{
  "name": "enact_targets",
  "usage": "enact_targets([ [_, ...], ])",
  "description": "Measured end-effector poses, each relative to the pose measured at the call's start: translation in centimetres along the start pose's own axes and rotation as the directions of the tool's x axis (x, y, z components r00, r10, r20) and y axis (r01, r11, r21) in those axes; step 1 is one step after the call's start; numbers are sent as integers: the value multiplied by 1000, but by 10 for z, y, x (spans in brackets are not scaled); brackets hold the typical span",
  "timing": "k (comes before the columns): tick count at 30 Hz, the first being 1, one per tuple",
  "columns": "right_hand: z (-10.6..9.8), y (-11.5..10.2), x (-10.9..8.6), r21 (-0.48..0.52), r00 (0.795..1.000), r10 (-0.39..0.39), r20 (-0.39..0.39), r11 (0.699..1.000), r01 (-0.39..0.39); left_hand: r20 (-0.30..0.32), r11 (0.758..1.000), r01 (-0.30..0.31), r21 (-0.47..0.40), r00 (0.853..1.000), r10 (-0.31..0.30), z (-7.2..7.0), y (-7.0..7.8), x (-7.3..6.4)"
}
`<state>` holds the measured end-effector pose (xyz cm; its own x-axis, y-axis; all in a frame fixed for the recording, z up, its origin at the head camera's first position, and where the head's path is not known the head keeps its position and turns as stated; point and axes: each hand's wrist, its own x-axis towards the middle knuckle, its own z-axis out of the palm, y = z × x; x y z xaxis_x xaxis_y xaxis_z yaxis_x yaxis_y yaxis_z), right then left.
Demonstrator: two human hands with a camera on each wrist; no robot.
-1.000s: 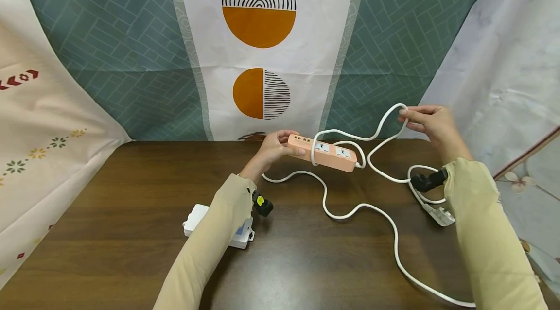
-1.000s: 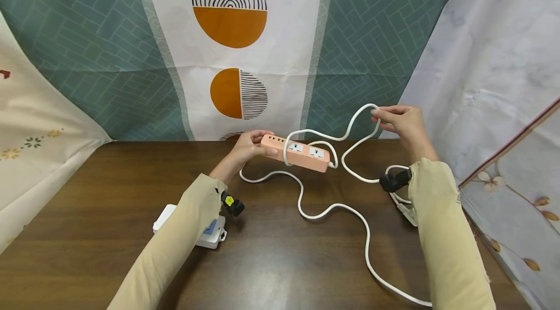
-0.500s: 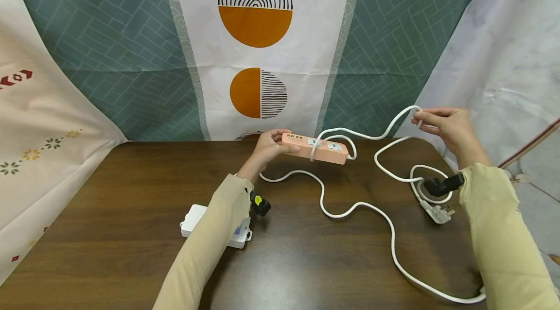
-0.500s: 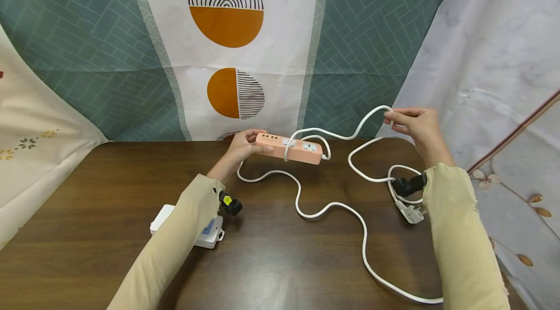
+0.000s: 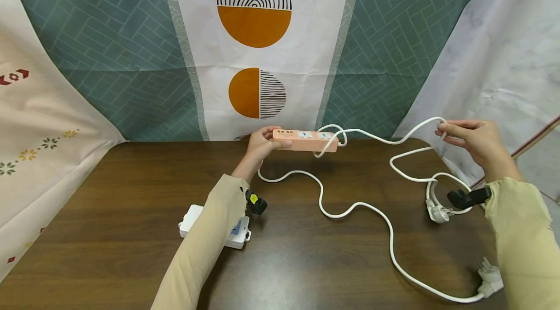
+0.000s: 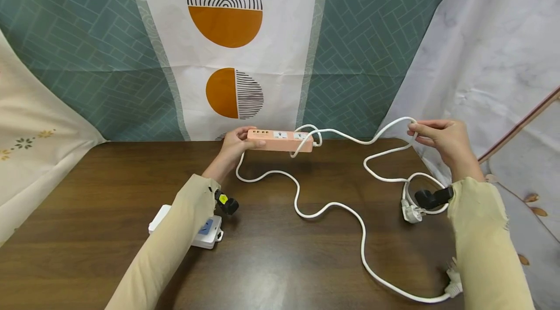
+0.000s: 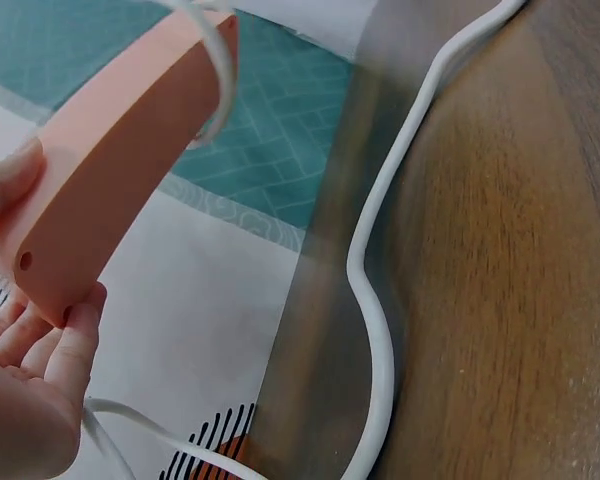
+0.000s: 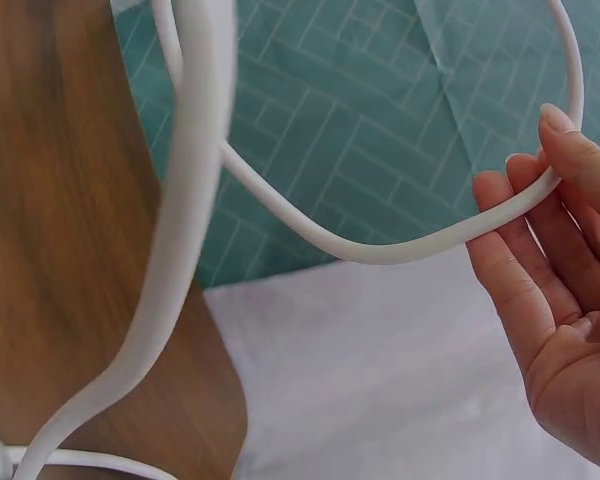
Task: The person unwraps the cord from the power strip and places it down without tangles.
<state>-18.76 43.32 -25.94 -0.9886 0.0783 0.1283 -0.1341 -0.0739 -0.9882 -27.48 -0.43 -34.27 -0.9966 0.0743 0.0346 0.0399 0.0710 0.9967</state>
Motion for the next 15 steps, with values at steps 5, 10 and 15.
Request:
enact_targets([
  [5,-21,9,-2,-39,999,32,0,999,-32,-24,997,0,-77,1000,-2,-5,-1,2],
  [10,-48,23,0,-111,996,80,-29,990,-83,-22,994,-12,-108,1000,9,-9,-2,3],
  [15,-55,20,-10,-106,986,128,-103,985,-139,11,993,-17,-119,1000,18,-13,0,1],
])
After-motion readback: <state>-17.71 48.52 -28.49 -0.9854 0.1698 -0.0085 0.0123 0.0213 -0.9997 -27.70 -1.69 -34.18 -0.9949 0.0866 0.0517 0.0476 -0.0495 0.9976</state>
